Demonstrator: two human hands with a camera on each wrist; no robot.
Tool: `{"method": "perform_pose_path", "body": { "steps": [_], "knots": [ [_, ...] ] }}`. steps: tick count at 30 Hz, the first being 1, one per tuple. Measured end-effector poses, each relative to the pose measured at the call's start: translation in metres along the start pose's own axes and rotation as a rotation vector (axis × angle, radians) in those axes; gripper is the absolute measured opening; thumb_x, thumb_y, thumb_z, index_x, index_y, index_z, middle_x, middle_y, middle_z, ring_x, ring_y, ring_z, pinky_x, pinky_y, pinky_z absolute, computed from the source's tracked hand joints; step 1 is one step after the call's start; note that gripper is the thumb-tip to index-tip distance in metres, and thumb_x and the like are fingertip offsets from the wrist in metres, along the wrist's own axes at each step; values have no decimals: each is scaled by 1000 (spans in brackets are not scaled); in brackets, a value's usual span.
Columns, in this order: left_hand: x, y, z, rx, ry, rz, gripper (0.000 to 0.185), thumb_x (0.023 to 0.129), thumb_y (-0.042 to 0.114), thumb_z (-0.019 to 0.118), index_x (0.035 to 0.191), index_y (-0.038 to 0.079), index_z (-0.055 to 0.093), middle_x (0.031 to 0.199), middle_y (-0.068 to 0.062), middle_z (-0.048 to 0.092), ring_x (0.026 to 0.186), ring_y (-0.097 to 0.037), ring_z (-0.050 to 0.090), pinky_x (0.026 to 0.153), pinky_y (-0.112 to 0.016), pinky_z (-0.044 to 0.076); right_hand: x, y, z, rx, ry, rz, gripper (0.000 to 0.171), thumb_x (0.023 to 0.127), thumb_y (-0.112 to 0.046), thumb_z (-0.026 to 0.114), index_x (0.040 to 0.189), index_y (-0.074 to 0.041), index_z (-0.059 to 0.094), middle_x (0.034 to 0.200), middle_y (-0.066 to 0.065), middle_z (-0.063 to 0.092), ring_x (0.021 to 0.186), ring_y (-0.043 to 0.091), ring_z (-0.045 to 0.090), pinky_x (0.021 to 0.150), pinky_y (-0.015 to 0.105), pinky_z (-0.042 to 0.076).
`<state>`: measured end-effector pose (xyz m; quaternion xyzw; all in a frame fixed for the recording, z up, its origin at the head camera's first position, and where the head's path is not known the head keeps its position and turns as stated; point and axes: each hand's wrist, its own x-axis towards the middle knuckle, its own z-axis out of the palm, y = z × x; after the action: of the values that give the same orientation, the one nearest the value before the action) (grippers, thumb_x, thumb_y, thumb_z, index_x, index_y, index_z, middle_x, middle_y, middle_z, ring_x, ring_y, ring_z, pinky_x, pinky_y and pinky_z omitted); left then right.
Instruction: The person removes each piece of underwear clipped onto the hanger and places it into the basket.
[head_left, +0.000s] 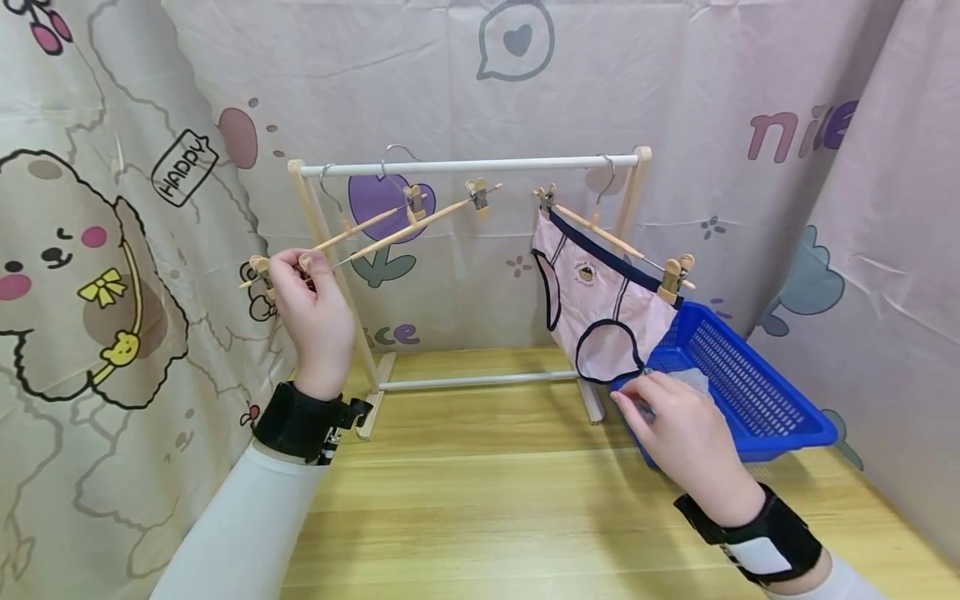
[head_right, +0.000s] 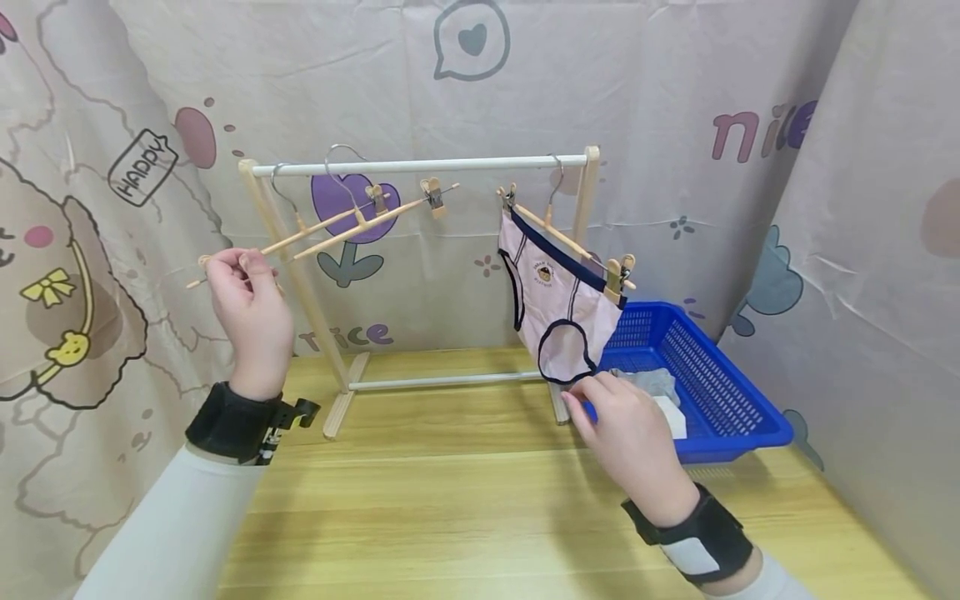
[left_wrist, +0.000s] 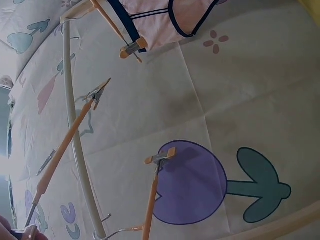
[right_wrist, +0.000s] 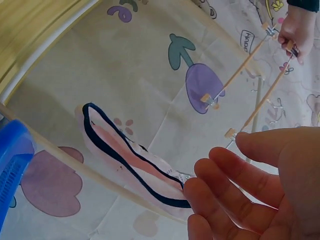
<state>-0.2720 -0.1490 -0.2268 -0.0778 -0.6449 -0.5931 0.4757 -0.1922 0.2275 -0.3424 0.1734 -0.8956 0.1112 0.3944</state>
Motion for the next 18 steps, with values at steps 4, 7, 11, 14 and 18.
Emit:
{"method": "perform_pose_path", "body": {
  "steps": [4, 7, 11, 14, 18],
  "knots": [
    [3, 0, 1, 12, 4, -16, 14, 111, 19, 45, 111, 5, 47, 91, 7, 37, 78, -7, 36, 77, -22, 30, 0, -1, -2, -3, -3, 3, 15, 85, -19, 84, 91, -9, 74, 79, 2, 67, 63, 12, 55, 54, 29, 45],
    [5, -2, 3, 31, 8, -22, 16, 111, 19, 45, 112, 4, 46, 93, 6, 38, 80, -6, 37, 78, -22, 31, 0, -2, -4, -2, 1, 9, 15, 85, -18, 84, 91, -9, 74, 80, 2, 68, 64, 15, 59, 55, 30, 48],
    [7, -7, 6, 43, 12, -12, 15, 111, 19, 46, 112, 4, 46, 94, 7, 38, 82, -6, 38, 80, -22, 32, 0, -3, -7, 1, 0, 23, 14, 84, -17, 85, 91, -10, 74, 81, 2, 69, 65, 16, 61, 55, 31, 50],
    [8, -10, 7, 42, 15, -14, 16, 111, 18, 45, 112, 3, 45, 95, 8, 38, 83, -5, 38, 80, -22, 32, 0, -2, -7, 1, -10, 32, 14, 85, -17, 85, 90, -11, 74, 80, 2, 69, 64, 15, 61, 55, 31, 50],
    [9, -11, 8, 47, 22, -37, 18, 111, 20, 46, 114, 2, 46, 96, 7, 37, 83, -5, 38, 79, -21, 32, 0, -1, -5, 8, -15, 37, 14, 85, -17, 85, 90, -11, 74, 81, 2, 69, 66, 16, 62, 57, 33, 52]
  ]
}}
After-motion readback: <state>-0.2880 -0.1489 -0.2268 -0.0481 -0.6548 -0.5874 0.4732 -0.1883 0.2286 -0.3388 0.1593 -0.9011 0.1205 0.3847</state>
